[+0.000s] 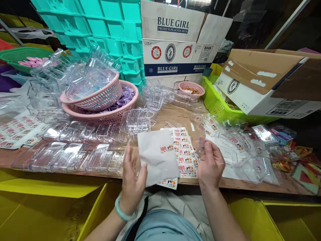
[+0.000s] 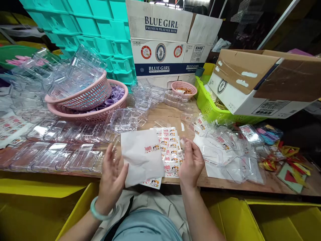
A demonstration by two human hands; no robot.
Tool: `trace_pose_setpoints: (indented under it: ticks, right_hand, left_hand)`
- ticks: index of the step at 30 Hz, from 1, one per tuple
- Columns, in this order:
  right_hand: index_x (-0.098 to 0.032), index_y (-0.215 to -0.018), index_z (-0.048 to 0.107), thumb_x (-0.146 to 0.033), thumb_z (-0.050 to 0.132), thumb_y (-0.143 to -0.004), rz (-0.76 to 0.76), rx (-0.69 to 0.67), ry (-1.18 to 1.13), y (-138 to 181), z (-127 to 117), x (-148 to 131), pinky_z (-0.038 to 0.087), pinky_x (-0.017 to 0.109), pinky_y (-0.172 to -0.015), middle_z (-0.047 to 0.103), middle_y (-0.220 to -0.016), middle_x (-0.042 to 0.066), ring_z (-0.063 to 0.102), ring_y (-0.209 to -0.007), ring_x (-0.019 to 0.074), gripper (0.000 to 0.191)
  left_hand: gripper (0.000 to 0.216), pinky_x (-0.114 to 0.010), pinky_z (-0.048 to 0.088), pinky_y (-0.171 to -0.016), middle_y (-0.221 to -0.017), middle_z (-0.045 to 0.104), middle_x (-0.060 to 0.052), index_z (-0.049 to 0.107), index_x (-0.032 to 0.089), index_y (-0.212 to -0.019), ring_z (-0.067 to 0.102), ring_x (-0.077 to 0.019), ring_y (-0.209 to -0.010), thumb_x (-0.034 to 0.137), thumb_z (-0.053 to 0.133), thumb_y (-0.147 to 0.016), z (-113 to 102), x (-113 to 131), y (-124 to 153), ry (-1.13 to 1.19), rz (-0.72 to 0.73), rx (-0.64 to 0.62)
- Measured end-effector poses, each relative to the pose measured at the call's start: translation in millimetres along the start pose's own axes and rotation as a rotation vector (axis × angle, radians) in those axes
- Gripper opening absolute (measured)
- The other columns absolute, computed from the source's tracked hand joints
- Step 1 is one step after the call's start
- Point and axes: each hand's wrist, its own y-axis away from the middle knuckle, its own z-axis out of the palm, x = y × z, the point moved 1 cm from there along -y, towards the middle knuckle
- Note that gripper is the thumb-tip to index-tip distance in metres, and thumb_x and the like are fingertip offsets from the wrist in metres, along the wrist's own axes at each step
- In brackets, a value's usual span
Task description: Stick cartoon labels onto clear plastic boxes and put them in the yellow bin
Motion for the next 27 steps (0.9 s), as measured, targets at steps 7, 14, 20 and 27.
trace_pose_setpoints:
  ticks: [7,14,20,27]
  right_hand:
    - [-0.029,-0.125,0.057,-0.009,0.063,-0.080,-0.845,-0.741,0.662,34,11,-5,0.028,0.054,-0.112,0.063,-0.125,0.004,0.049,-0.127,0.0257,0.049]
    - [-0.019,-0.120,0.058,-0.043,0.066,-0.080,0.068,-0.607,0.359,25,9,23,0.048,0.044,-0.096,0.063,-0.121,0.012,0.059,-0.112,0.0255,0.047]
    - [-0.016,-0.106,0.063,-0.046,0.060,-0.082,0.066,-0.412,0.323,-35,33,48,0.047,0.040,-0.095,0.068,-0.109,0.012,0.063,-0.104,0.0233,0.039]
    - [-0.021,-0.151,0.003,-0.038,0.075,-0.065,-0.116,-0.790,0.980,-85,79,61,0.041,0.050,-0.098,0.050,-0.136,0.019,0.051,-0.122,0.0341,0.113]
  left_hand:
    - [0.030,-0.039,0.044,-0.098,-0.120,0.063,-0.011,0.066,0.019,-0.107,0.056,-0.0245,-0.114,0.038,0.060,-0.085,55,23,0,0.535,-0.434,-0.455]
    - [0.025,-0.036,0.047,-0.092,-0.108,0.066,-0.010,0.068,0.015,-0.096,0.061,-0.0198,-0.099,0.034,0.068,-0.079,70,-7,-25,0.522,-0.487,-0.376]
    - [0.055,-0.051,0.024,-0.113,-0.144,0.043,-0.014,0.040,0.024,-0.139,0.037,-0.0272,-0.134,0.037,0.054,-0.088,64,-19,11,-0.261,0.390,-0.563]
    - [0.077,-0.069,-0.003,-0.109,-0.151,0.032,-0.015,0.026,0.021,-0.146,0.020,-0.0345,-0.142,0.046,0.060,-0.082,62,-47,24,-0.837,0.742,-1.227]
